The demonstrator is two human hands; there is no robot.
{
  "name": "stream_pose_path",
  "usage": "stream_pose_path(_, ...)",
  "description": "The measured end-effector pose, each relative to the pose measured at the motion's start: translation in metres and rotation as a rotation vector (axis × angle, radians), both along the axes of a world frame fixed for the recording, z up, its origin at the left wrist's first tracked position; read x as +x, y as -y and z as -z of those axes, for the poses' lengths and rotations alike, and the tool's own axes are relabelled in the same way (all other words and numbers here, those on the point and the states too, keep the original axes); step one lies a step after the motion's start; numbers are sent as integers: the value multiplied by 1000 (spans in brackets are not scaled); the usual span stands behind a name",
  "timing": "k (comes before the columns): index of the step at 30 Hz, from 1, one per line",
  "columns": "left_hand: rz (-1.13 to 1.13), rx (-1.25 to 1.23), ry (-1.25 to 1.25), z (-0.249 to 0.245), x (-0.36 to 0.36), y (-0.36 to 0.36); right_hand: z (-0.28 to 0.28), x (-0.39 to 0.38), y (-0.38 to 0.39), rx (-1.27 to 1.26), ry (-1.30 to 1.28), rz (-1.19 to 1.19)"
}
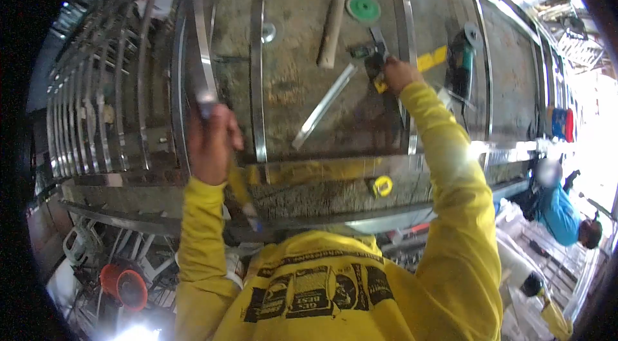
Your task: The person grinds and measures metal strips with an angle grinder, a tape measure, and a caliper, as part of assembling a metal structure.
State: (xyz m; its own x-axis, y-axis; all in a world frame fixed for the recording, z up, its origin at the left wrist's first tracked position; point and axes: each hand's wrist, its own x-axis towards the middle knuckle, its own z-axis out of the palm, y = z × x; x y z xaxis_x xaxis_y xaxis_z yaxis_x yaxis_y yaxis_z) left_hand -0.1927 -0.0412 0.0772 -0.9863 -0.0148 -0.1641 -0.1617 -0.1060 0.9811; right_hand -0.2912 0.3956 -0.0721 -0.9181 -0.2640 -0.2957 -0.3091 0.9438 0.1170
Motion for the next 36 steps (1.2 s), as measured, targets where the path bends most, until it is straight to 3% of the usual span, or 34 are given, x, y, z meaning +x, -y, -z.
stream_pose_path(5,59,38,102,34,-19,-78,-13,-25,2,62,196,-108)
stream_pose_path(8,50,8,237,50,-26,-106,-36,-18,13,35,137,-208)
stream_pose_path(13,56,-4,284,92,-36,-124,-27,-11,15,-16,130,-295)
stream_pose_path(20,51,-364,274,164,-40,-122,-67,-21,49,-295,107,53)
stream_pose_path(22,45,-346,295,164,-43,-123,-62,-28,62,-478,14,70)
stream_pose_path(27,32,-281,241,175,-68,-125,-66,-68,120,-845,64,232)
stream_pose_path(31,86,-254,402,144,-94,-128,-46,-84,138,-863,-1,286)
stream_pose_path(36,0,-293,150,190,-130,-146,-54,-62,140,-945,17,403)
